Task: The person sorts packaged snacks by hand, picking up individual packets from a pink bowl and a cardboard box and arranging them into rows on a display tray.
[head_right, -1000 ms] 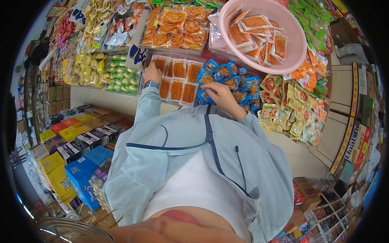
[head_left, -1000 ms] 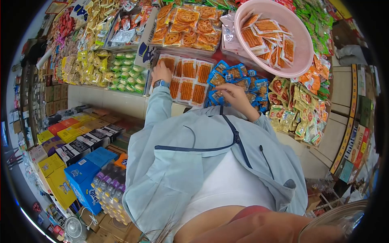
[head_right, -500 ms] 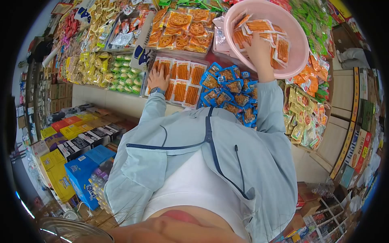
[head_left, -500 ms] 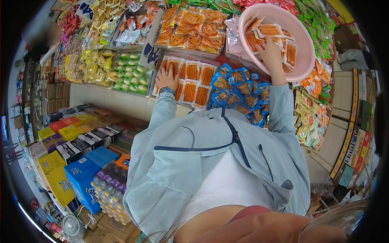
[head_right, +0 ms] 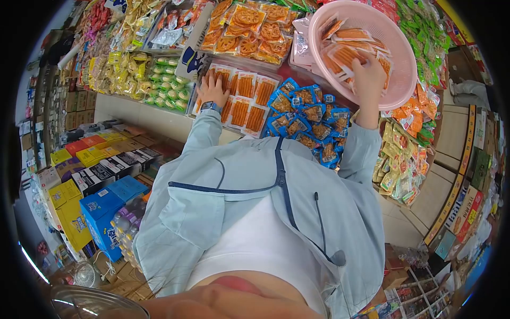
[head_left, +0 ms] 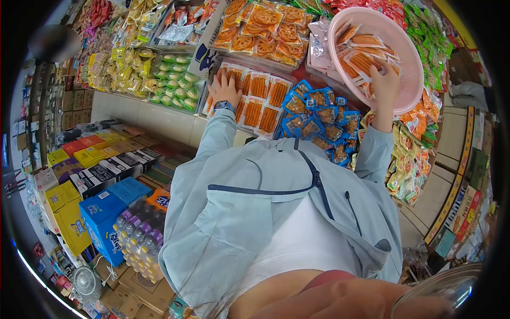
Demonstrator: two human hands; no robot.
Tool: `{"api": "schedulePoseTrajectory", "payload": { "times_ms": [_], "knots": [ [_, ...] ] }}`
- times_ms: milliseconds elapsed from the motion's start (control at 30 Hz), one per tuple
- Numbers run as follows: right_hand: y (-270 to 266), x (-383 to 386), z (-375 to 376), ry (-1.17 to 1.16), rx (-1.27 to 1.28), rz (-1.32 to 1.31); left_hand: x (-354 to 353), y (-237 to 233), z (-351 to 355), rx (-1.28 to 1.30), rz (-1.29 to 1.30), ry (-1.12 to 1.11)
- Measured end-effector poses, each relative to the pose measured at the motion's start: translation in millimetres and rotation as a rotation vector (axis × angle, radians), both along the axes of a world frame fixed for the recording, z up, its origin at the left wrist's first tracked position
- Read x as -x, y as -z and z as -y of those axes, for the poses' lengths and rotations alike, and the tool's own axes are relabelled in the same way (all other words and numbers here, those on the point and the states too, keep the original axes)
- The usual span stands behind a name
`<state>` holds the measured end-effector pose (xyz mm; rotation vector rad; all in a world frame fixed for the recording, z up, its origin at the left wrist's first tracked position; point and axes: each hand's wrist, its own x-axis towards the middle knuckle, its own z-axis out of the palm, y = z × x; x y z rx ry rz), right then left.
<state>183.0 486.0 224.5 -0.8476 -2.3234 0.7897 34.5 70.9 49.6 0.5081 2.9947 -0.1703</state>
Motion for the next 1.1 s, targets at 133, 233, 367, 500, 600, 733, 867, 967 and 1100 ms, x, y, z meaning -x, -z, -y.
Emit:
{"api": "schedulePoseTrajectory", "payload": {
  "times_ms": [133, 233, 367, 500, 600, 733, 867, 967, 1100],
  "knots": [
    [-19, -33, -4, 0.009, 0.266, -0.132, 0, 7, -7, -0.116, -0.079, 0.016],
    [-29, -51, 26, -0.029, 0.577, -0.421, -16, -5, -28, -0.373, -0.142, -0.011],
    [1, -60, 95, -0.237, 0.98, -0.462, -69, -33, -47, -1.124, 0.497, 0.131],
    [68, -61, 164, -0.477, 0.867, -0.005, -120, -66, -71, -1.85, 1.208, -0.338],
    [69, -66, 188, -0.678, 0.806, 0.053, -113, -63, -70, -1.778, 0.93, -0.453],
    [53, -58, 160, -0.619, 0.434, -0.214, -50, -15, -29, -1.603, 0.496, -0.29],
    [0, -47, 95, -0.247, 0.124, -0.349, 10, -2, -10, -0.98, 0.283, -0.232],
    [-5, -31, 37, -0.202, -0.23, -0.102, 11, 3, -14, -0.285, 0.004, -0.077],
    [15, -22, 21, -0.184, -0.356, 0.222, 6, 46, -6, -0.2, -0.027, -0.04]
  ]
}}
